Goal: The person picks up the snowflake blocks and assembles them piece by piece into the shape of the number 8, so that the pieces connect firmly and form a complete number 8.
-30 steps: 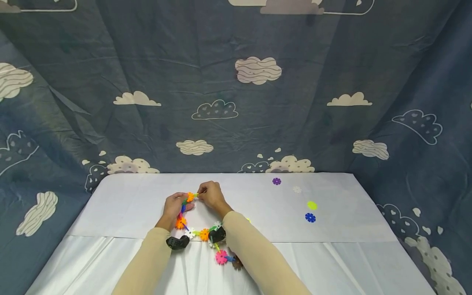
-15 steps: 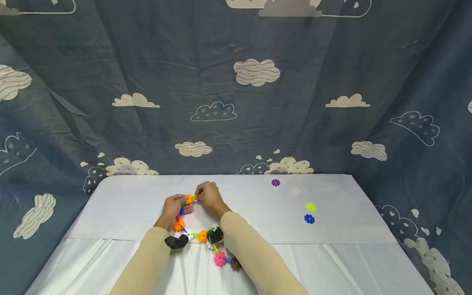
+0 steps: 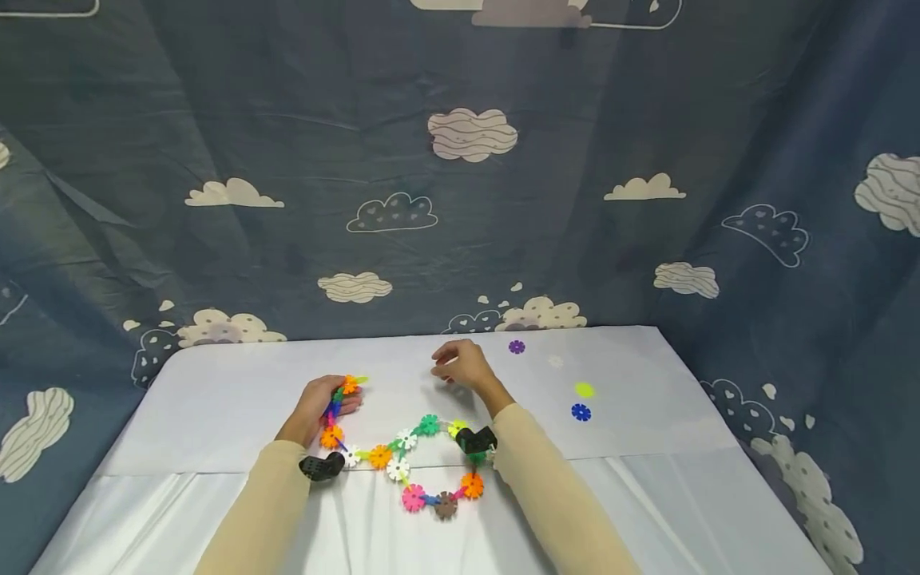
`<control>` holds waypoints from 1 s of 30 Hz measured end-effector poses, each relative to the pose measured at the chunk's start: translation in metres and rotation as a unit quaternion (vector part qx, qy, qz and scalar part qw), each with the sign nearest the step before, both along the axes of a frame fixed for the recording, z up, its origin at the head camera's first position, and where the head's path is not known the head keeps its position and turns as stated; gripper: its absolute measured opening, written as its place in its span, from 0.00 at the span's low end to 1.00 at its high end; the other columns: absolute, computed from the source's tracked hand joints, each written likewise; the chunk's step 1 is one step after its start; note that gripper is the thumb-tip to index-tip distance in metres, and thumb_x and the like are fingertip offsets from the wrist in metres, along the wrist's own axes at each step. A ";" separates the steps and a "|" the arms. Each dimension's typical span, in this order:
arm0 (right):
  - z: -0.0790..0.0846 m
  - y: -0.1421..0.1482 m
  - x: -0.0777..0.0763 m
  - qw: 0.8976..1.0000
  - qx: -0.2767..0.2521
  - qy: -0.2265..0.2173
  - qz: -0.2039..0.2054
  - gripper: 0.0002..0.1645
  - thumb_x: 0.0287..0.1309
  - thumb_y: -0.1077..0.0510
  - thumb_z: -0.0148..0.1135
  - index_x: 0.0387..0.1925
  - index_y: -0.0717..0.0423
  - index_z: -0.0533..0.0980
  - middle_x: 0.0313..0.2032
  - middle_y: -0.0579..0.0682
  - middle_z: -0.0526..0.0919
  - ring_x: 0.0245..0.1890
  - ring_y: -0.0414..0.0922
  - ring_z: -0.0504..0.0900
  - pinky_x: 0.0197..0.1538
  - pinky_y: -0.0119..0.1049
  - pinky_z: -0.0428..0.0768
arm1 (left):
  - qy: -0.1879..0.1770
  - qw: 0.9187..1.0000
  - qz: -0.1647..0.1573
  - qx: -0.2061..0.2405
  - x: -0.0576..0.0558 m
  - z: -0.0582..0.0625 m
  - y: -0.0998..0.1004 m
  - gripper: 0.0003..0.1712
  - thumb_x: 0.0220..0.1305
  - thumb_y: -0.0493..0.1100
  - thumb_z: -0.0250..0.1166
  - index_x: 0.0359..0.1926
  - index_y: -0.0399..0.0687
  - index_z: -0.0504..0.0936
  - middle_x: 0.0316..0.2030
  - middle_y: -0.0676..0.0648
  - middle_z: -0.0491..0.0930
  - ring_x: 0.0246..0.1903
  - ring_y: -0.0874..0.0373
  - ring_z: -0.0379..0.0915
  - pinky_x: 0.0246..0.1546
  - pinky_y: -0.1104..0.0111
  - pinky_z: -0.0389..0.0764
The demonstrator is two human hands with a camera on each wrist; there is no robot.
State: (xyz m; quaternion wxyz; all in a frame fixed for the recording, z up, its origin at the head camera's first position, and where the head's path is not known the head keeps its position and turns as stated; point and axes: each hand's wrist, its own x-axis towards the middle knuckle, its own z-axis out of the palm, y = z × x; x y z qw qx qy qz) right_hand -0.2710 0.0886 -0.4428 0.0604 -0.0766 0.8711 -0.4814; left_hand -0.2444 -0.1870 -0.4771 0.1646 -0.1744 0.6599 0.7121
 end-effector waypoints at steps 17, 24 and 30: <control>-0.013 0.170 0.050 0.981 0.066 0.027 -0.183 0.13 0.53 0.61 0.71 0.40 0.62 0.82 0.31 0.53 0.78 0.33 0.48 0.73 0.32 0.33 0.72 | 0.013 0.994 -0.074 -0.081 -0.005 0.006 -0.015 0.40 0.63 0.58 0.64 0.63 0.33 0.65 0.33 0.49 0.81 0.30 0.60 0.84 0.38 0.72 0.82; -0.026 0.208 0.073 0.970 0.092 -0.037 -0.222 0.18 0.51 0.57 0.72 0.41 0.64 0.79 0.31 0.53 0.75 0.33 0.48 0.70 0.32 0.35 0.70 | 0.006 0.993 -0.092 -0.070 -0.008 0.008 -0.005 0.29 0.65 0.53 0.63 0.56 0.37 0.69 0.34 0.50 0.81 0.31 0.61 0.83 0.39 0.72 0.82; -0.036 0.214 0.085 0.963 0.132 -0.070 -0.222 0.21 0.49 0.58 0.74 0.42 0.64 0.78 0.33 0.55 0.75 0.36 0.50 0.71 0.37 0.37 0.72 | -0.010 0.994 -0.091 -0.061 -0.010 0.000 0.005 0.25 0.68 0.50 0.61 0.56 0.38 0.69 0.38 0.48 0.81 0.32 0.61 0.84 0.39 0.71 0.82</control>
